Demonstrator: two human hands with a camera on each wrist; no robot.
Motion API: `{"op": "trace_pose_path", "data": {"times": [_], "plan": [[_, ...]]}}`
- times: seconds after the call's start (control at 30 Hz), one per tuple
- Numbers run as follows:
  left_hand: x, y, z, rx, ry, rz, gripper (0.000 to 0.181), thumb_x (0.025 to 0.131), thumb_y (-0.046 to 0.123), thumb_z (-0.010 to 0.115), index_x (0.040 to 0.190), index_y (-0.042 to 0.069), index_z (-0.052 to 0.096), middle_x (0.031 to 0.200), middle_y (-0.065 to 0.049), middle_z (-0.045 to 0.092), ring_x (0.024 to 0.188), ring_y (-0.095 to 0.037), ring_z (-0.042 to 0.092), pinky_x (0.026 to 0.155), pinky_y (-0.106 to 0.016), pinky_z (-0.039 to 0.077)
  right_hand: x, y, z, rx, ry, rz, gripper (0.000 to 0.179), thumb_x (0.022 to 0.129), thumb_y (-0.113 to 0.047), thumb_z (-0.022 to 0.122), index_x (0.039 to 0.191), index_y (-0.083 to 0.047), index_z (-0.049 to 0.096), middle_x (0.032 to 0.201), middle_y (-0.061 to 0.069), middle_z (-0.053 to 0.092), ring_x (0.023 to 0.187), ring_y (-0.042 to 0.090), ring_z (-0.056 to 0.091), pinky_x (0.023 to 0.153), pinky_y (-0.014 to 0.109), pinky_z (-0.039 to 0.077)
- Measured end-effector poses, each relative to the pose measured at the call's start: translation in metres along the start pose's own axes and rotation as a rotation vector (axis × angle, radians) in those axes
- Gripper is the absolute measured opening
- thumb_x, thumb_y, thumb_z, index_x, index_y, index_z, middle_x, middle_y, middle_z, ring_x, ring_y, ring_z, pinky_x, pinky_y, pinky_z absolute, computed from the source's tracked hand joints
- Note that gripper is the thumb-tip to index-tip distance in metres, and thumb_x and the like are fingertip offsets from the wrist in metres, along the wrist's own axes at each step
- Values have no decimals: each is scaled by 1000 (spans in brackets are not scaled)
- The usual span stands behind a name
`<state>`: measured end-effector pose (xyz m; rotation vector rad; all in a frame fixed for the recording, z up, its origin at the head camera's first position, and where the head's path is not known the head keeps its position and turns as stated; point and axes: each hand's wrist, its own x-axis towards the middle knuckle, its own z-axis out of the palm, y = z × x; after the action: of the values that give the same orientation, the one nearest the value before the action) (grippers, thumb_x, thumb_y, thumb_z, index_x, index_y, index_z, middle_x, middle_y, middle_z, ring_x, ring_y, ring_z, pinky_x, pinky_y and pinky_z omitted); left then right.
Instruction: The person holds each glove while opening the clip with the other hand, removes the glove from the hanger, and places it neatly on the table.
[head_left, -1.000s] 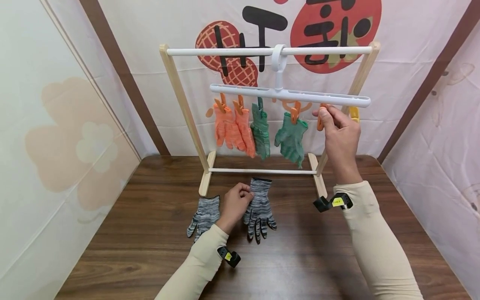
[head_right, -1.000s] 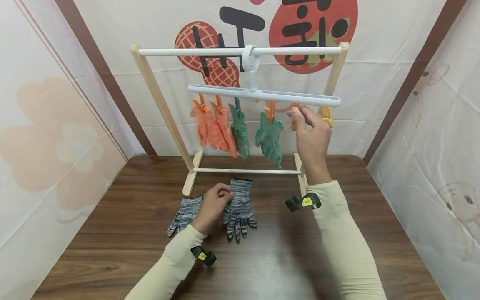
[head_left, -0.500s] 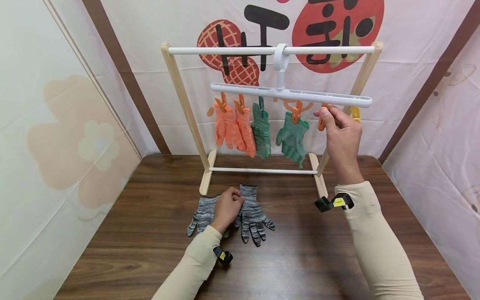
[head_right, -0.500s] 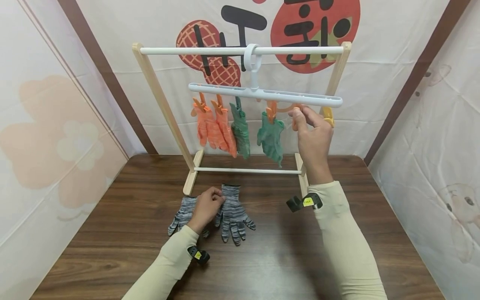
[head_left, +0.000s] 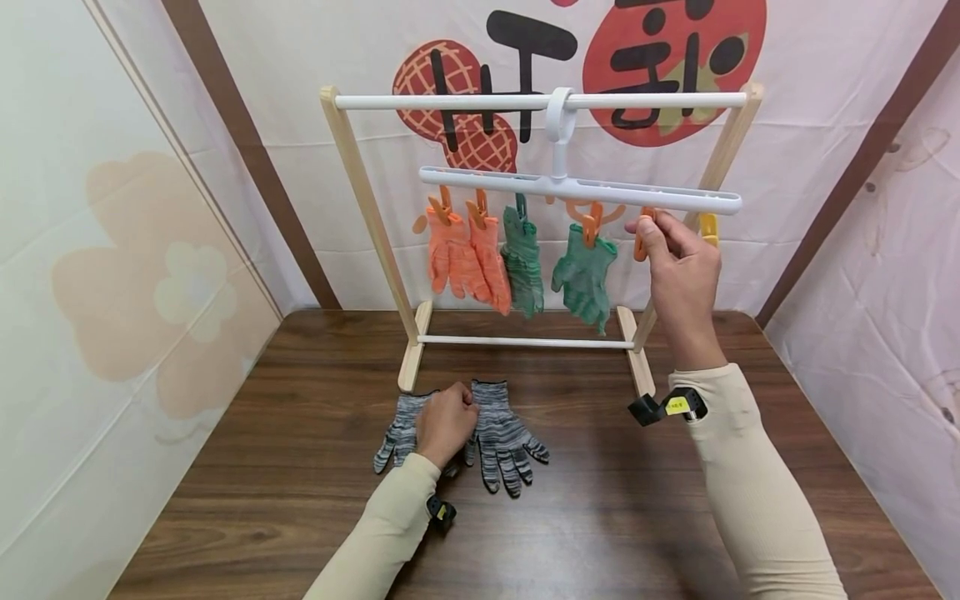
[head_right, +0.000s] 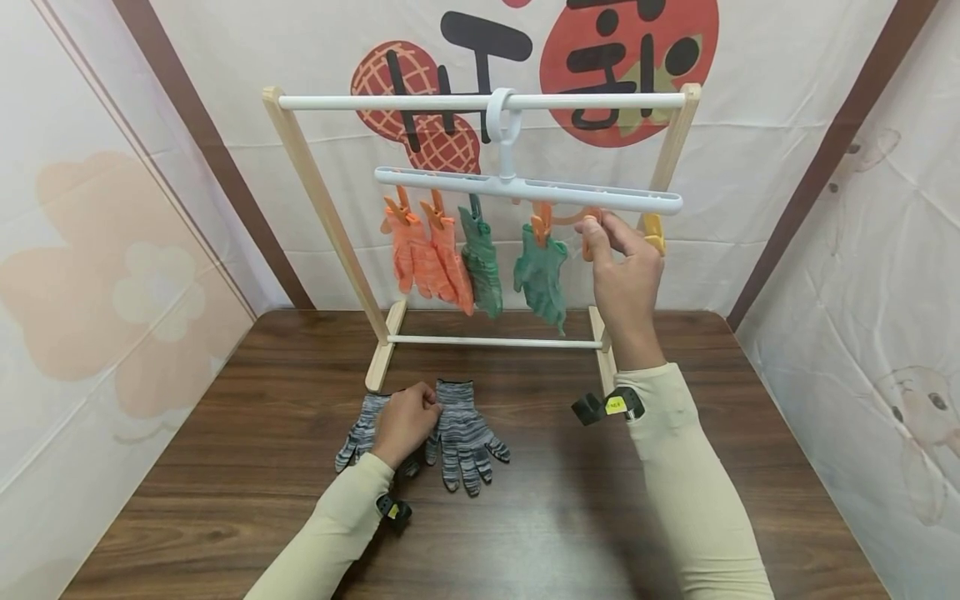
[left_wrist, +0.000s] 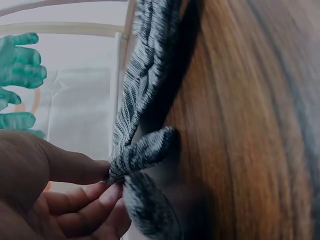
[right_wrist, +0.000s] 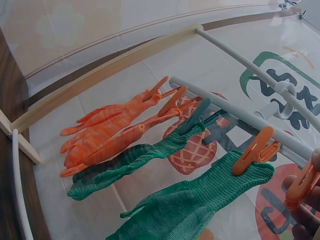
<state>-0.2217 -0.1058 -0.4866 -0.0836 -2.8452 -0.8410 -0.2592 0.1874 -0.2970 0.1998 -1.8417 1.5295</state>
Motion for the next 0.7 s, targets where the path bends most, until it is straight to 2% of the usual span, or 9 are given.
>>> {"op": "trace_pose_path", "data": {"times": [0.1,0.2,0.33,0.57,0.7], "plan": [[0,-1,2,24,7,15,21,94,13,71,77,12,59,57,2,47,46,-13,39,46,-30,28,0,-1,-1,2,-10,-4,33,100,-27,67,128,-10,72,108,8,76,103,10,66,82,23,47],[0,-3,4,49,10,44,41,94,11,70,64,17,43,52,6,29,44,-11,25,45,-29,20,-1,-2,-1,3,-19,-7,33,100,-26,67,128,-10,72,109,9,76,101,9,66,82,22,48],[1,-6,4,72,2,77,57,95,9,68,59,21,25,52,8,12,45,-10,11,45,-28,12,-2,-4,0,-6,-25,-16,32,100,-27,67,127,-10,72,111,9,75,97,9,66,81,21,49],[2,-7,4,87,-9,88,58,94,7,66,60,22,22,54,9,10,48,-11,9,47,-29,11,-3,-5,1,-27,-38,-34,34,101,-28,66,130,-10,70,111,5,75,95,11,63,79,22,46],[2,-8,4,93,-16,87,58,94,7,66,59,23,22,53,9,10,47,-10,9,46,-28,10,-3,-5,0,-17,-42,-34,35,102,-28,64,132,-10,68,113,8,74,94,12,63,80,23,46]]}}
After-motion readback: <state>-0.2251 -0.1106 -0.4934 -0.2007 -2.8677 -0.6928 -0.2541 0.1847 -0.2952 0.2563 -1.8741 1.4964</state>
